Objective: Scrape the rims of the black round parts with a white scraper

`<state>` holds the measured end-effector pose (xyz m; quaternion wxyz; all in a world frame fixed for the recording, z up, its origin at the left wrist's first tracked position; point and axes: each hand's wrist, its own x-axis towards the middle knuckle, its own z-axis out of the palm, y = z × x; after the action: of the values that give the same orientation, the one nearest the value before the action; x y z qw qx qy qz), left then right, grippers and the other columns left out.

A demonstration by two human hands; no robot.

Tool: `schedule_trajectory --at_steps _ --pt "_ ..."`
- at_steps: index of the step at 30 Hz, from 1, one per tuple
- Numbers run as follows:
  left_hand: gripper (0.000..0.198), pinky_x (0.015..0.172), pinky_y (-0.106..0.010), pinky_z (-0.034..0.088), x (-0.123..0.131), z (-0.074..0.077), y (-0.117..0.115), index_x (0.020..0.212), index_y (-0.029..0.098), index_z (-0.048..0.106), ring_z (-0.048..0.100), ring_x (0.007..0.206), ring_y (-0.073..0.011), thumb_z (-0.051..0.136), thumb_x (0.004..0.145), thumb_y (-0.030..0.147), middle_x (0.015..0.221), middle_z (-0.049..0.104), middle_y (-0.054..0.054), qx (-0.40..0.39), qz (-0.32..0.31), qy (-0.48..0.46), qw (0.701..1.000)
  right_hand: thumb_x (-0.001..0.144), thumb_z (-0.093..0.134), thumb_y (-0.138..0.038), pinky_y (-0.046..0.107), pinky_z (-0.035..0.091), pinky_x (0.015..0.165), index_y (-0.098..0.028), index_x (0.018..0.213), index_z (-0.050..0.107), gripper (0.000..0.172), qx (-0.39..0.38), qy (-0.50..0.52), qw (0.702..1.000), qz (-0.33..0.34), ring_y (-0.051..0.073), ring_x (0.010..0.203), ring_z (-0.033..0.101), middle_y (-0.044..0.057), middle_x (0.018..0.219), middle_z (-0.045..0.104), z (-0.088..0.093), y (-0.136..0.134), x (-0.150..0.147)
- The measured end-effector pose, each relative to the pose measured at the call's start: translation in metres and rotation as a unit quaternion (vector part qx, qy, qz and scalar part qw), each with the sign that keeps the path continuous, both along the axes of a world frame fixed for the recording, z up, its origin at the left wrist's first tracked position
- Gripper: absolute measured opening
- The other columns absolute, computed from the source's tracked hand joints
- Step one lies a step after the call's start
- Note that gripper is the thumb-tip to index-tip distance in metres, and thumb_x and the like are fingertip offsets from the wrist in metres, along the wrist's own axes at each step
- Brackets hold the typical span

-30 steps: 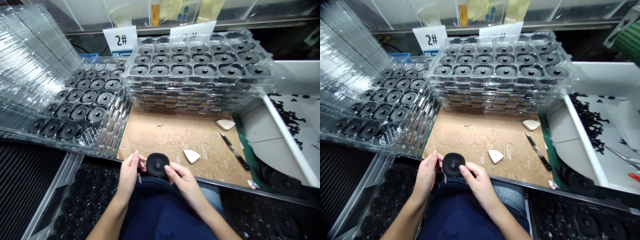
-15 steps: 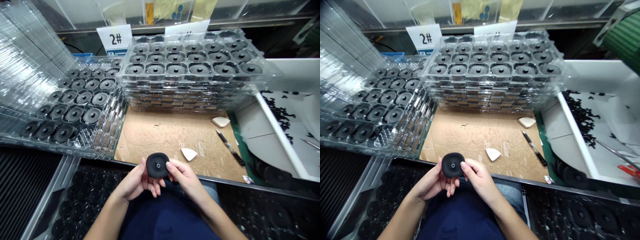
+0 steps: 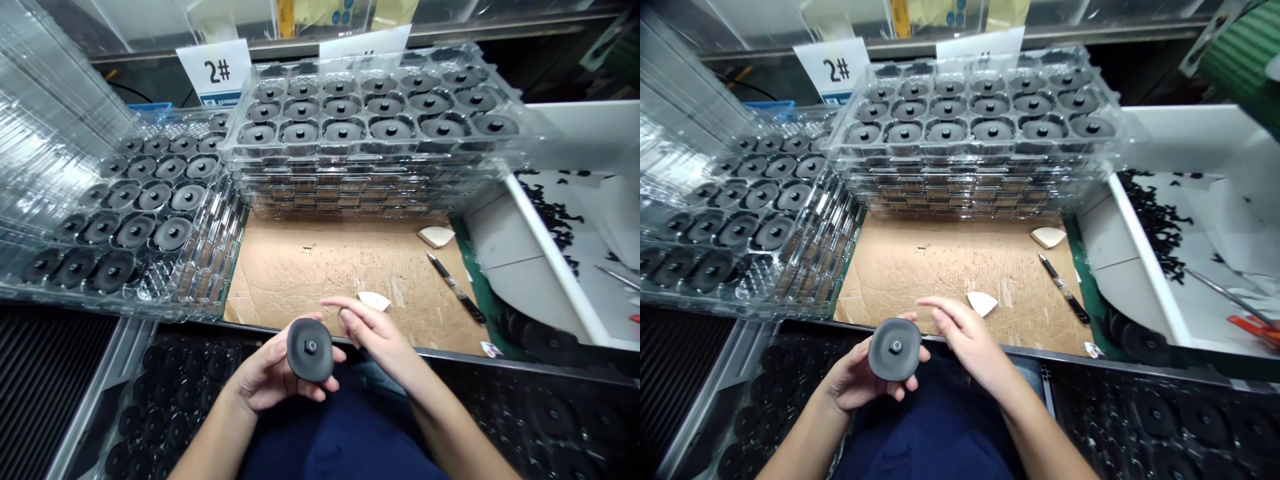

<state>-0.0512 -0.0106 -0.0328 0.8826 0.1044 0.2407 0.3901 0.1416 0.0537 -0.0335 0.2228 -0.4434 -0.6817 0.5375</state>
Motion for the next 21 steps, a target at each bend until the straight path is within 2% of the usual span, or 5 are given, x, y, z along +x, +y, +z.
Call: schedule_trajectory --at_steps 5,8,11,15,21 --pt "0.044 0.084 -0.025 0.051 0.002 0.001 0.001 0.118 0.033 0.054 0.063 0.104 -0.0231 0.065 0.075 0.036 0.122 0.063 -0.006 -0.036 0.11 -0.049 0.992 0.085 0.049 -0.045 0.039 0.045 0.07 -0.02 0.111 0.06 0.038 0.086 -0.153 0.962 -0.209 0.014 0.06 0.047 0.009 0.1 0.046 -0.045 0.0 0.031" --pt "0.041 0.085 -0.023 0.05 0.003 0.0 0.003 0.115 0.035 0.057 0.062 0.106 -0.0217 0.065 0.075 0.038 0.123 0.063 -0.004 -0.059 0.134 -0.052 0.988 0.081 0.053 -0.046 0.04 0.046 0.071 -0.02 0.101 0.063 0.034 0.115 -0.169 0.952 -0.228 0.018 0.07 0.052 0.011 0.11 0.044 -0.065 -0.005 0.036" --pt "0.041 0.086 -0.023 0.05 0.003 0.001 0.003 0.112 0.035 0.059 0.063 0.104 -0.0205 0.068 0.072 0.04 0.12 0.065 -0.001 -0.076 0.15 -0.038 0.985 0.084 0.051 -0.042 0.037 0.047 0.072 -0.021 0.1 0.063 0.029 0.132 -0.143 0.961 -0.198 0.023 0.084 0.054 0.01 0.101 0.052 -0.072 -0.008 0.033" --pt "0.044 0.092 -0.026 0.048 0.005 0.005 0.004 0.11 0.035 0.061 0.06 0.109 -0.0226 0.072 0.067 0.037 0.119 0.065 -0.001 -0.071 0.174 -0.002 0.982 0.085 0.053 -0.035 0.032 0.047 0.061 -0.02 0.094 0.066 0.021 0.123 -0.108 0.976 -0.142 0.019 0.07 0.057 0.007 0.085 0.061 -0.051 0.001 0.032" --pt "0.053 0.088 -0.029 0.051 0.014 0.012 0.003 0.107 0.035 0.061 0.063 0.104 -0.0216 0.079 0.057 0.031 0.114 0.067 0.0 -0.039 0.209 0.066 0.975 0.088 0.051 -0.018 0.028 0.049 0.074 -0.025 0.107 0.061 0.023 0.181 -0.003 0.982 -0.052 0.017 0.088 0.06 0.003 0.097 0.065 0.03 -0.007 0.009"
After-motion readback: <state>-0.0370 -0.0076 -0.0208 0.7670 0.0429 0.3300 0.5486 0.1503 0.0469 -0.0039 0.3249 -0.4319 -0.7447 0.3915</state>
